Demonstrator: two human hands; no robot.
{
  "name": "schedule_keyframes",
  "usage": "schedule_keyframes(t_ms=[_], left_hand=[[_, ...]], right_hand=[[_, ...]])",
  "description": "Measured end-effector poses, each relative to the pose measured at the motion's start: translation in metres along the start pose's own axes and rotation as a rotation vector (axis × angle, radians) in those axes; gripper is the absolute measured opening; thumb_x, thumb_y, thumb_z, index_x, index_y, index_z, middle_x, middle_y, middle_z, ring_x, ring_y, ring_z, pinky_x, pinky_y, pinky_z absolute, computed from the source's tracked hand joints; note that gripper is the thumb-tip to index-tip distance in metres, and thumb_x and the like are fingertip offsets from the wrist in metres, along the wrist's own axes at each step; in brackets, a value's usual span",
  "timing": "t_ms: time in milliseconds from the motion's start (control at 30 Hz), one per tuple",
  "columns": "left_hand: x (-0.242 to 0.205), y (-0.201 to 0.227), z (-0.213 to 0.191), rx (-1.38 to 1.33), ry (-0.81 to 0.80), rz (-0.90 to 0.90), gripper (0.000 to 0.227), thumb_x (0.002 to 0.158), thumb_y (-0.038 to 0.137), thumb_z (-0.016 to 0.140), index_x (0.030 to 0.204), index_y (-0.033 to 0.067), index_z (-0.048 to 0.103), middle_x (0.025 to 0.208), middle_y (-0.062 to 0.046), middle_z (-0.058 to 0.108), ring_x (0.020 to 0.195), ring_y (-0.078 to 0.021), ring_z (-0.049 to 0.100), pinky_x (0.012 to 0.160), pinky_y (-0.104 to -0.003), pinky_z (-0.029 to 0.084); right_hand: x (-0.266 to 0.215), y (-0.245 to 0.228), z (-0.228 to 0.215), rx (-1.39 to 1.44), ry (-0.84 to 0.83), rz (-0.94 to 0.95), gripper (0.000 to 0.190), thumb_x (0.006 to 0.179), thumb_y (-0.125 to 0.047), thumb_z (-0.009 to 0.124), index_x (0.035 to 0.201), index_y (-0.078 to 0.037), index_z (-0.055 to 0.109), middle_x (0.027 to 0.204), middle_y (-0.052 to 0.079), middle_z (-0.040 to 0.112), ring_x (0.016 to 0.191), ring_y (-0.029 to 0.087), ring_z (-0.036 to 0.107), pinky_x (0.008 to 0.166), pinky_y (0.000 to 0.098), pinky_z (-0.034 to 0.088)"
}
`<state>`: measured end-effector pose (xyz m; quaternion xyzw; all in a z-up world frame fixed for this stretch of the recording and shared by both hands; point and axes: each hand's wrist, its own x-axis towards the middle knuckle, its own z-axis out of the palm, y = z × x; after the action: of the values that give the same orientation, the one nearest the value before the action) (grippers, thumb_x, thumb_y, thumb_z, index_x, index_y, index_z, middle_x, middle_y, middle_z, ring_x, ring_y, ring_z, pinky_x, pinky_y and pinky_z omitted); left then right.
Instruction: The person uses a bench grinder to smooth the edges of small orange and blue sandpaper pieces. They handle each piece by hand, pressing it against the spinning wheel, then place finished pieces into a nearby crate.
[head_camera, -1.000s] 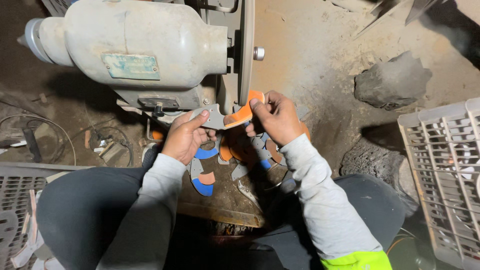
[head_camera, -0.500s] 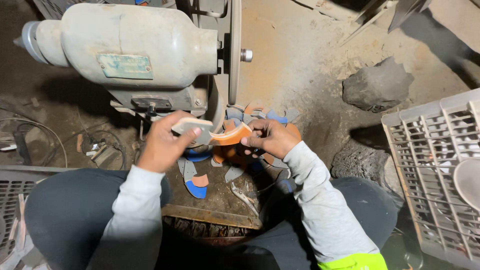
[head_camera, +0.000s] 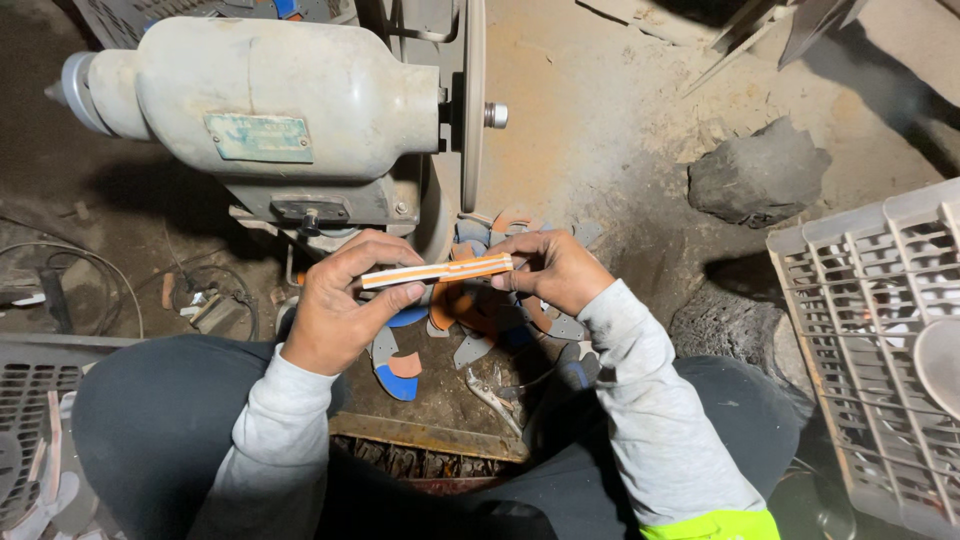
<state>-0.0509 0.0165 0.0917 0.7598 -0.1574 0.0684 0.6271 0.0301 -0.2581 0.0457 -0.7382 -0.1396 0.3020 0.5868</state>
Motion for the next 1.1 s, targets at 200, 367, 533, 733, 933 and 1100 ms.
schedule_keyframes(t_ms=[200,367,533,733,933,1100], left_hand=[[-0.006,-0.01,-0.002,-0.295,0.028,-0.262,0.021,0.094,0.001,0.069,0.115,-0.0004,0.067,0.109,-0.006,0.069,0.103,-0.0118,0.065,0.086,-0.026,0.056],[-0.005,-0.024,0.003,-0.358,0.033,-0.354,0.024,0.094,0.002,0.064,0.118,-0.0029,0.063,0.108,-0.012,0.072,0.096,-0.0153,0.07,0.08,-0.029,0.061],[-0.007,-0.041,0.016,-0.455,0.003,-0.452,0.025,0.097,0.006,0.062,0.12,-0.0031,0.06,0.108,-0.014,0.073,0.095,-0.0193,0.073,0.077,-0.035,0.065],[0.0,-0.075,0.053,-0.833,0.104,-0.609,0.035,0.101,0.016,0.06,0.128,-0.0061,0.06,0.114,-0.016,0.071,0.097,-0.0234,0.07,0.087,-0.04,0.059],[0.02,-0.098,0.055,-0.938,0.162,-0.675,0.036,0.102,0.018,0.058,0.129,-0.0055,0.058,0.114,-0.018,0.07,0.098,-0.0264,0.07,0.09,-0.042,0.058],[0.026,-0.104,0.053,-0.979,0.196,-0.658,0.035,0.101,0.018,0.058,0.129,-0.0041,0.057,0.115,-0.019,0.07,0.099,-0.0277,0.07,0.09,-0.043,0.057]], right_hand=[[-0.018,-0.02,-0.021,-0.135,0.009,-0.001,0.03,0.083,-0.017,0.083,0.11,-0.004,0.078,0.091,-0.001,0.076,0.083,0.006,0.065,0.076,0.0233,0.054],[-0.033,-0.038,-0.03,-0.099,-0.006,0.028,0.024,0.093,-0.022,0.077,0.104,-0.001,0.077,0.082,0.0,0.068,0.075,0.006,0.058,0.068,0.0259,0.05],[-0.033,-0.041,-0.031,0.069,0.04,-0.009,0.026,0.1,-0.024,0.066,0.1,0.002,0.069,0.08,0.004,0.071,0.072,0.011,0.067,0.066,0.0265,0.057],[0.003,-0.032,-0.02,0.303,0.302,0.09,0.023,0.099,-0.02,0.06,0.101,0.003,0.061,0.074,0.008,0.069,0.06,0.019,0.073,0.056,0.0319,0.063],[0.031,-0.03,-0.023,0.223,0.316,-0.025,0.019,0.1,-0.012,0.066,0.105,0.006,0.063,0.075,0.009,0.066,0.063,0.018,0.072,0.056,0.0308,0.061],[0.042,-0.037,-0.024,0.22,0.322,0.003,0.017,0.098,-0.012,0.064,0.105,0.004,0.063,0.077,0.007,0.069,0.062,0.016,0.072,0.055,0.0292,0.062]])
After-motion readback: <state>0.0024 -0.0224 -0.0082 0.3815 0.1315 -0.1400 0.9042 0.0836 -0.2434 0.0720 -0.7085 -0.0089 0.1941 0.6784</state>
